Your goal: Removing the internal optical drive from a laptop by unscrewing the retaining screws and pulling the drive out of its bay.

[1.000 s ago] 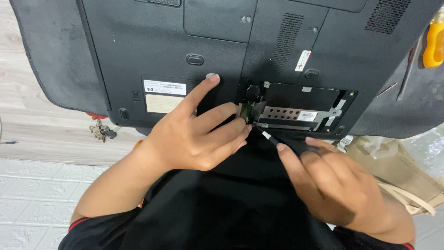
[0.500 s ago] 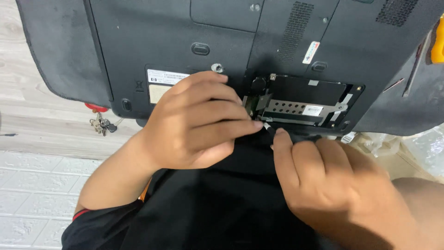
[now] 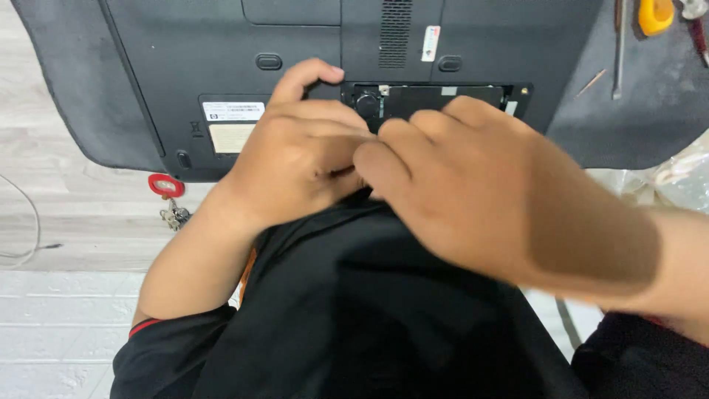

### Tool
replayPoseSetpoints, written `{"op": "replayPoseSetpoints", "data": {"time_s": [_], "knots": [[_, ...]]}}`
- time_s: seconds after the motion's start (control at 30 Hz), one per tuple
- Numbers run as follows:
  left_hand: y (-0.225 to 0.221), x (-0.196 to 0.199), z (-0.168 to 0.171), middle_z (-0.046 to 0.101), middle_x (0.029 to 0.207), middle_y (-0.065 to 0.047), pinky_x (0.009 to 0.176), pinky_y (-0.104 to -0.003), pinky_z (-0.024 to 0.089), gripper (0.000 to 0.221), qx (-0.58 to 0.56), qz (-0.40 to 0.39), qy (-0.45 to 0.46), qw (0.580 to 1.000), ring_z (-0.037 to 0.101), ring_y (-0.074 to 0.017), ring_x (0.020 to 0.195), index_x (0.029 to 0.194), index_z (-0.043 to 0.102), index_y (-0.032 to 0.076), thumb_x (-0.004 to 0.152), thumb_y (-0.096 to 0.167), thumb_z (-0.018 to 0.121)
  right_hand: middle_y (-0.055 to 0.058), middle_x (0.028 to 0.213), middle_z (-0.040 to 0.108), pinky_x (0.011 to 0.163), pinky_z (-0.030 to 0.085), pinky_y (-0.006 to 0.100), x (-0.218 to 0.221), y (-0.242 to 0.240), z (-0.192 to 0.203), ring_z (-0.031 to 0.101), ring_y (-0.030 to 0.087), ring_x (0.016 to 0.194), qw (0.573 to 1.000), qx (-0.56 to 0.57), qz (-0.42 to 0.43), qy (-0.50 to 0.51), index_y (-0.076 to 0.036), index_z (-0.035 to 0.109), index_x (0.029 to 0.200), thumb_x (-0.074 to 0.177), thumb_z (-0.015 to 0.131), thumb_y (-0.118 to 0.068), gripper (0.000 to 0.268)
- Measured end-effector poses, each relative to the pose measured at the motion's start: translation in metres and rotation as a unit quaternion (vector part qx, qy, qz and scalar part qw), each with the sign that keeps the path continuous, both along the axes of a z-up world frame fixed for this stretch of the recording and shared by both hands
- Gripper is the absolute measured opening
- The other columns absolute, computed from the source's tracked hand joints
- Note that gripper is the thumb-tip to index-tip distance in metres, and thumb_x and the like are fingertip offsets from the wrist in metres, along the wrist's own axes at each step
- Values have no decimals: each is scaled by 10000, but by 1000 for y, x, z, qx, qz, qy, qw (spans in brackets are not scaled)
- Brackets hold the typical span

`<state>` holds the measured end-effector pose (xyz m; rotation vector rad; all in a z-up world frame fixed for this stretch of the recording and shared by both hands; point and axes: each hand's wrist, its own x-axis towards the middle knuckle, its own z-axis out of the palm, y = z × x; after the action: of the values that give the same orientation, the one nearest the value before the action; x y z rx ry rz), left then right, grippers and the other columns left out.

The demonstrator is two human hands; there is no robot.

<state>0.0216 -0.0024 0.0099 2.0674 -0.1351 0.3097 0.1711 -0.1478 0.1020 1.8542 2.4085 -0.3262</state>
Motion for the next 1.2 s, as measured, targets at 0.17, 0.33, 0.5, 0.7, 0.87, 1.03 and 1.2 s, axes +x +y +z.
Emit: {"op": "replayPoseSetpoints", "data": {"time_s": [0.17,0.33,0.5,0.7,0.87,1.03,1.2], "knots": [[6,2,-2,623,784,55,927,-478,233,107,45,-17,-32,998,607,-133,784,858,734,125,904,41,782,-58,757,510,674,421,286,9,-12,-10,522,147,617,999,11,33,20,-189,557,1006,938,483,-45,176],[4,0,5,688,884,97,934,-463,204,142,49,-61,-15,997,611,-143,854,1002,777,171,1013,131,641,-91,651,481,627,443,298,2,-24,-17,481,160,509,993,115,24,-10,-189,537,880,915,559,-7,187],[1,-4,9,717,927,119,910,-408,181,112,-9,-32,4,999,576,-125,885,915,734,203,997,269,694,-22,555,314,578,321,319,-4,-22,-23,375,184,512,971,235,-22,-33,-198,390,629,1060,648,-179,503],[0,-7,13,710,932,87,940,-441,173,197,29,-47,0,998,587,-149,907,996,722,171,997,361,670,-48,566,401,621,351,319,-13,-26,-19,443,180,537,972,215,-48,-81,-242,498,659,1110,639,-309,477],[-4,-7,13,659,845,107,910,-433,183,159,63,-36,-32,997,573,-154,879,843,703,186,988,247,729,-68,630,492,611,328,318,-25,-28,-17,487,164,556,969,188,-84,-139,-265,566,771,1108,479,-809,646],[0,-6,11,640,825,115,899,-435,185,254,81,-47,-43,995,583,-172,891,754,630,195,857,-37,610,-48,958,612,612,408,298,-19,-28,5,572,165,721,976,210,-35,-36,-192,661,1108,1015,503,-214,184],[-5,-9,11,715,929,83,952,-388,188,101,15,-46,8,999,615,-107,884,1081,758,150,989,170,721,-79,707,607,549,471,302,-19,-37,-1,589,183,582,971,234,-52,-26,-150,675,1036,1023,636,-115,54]]}}
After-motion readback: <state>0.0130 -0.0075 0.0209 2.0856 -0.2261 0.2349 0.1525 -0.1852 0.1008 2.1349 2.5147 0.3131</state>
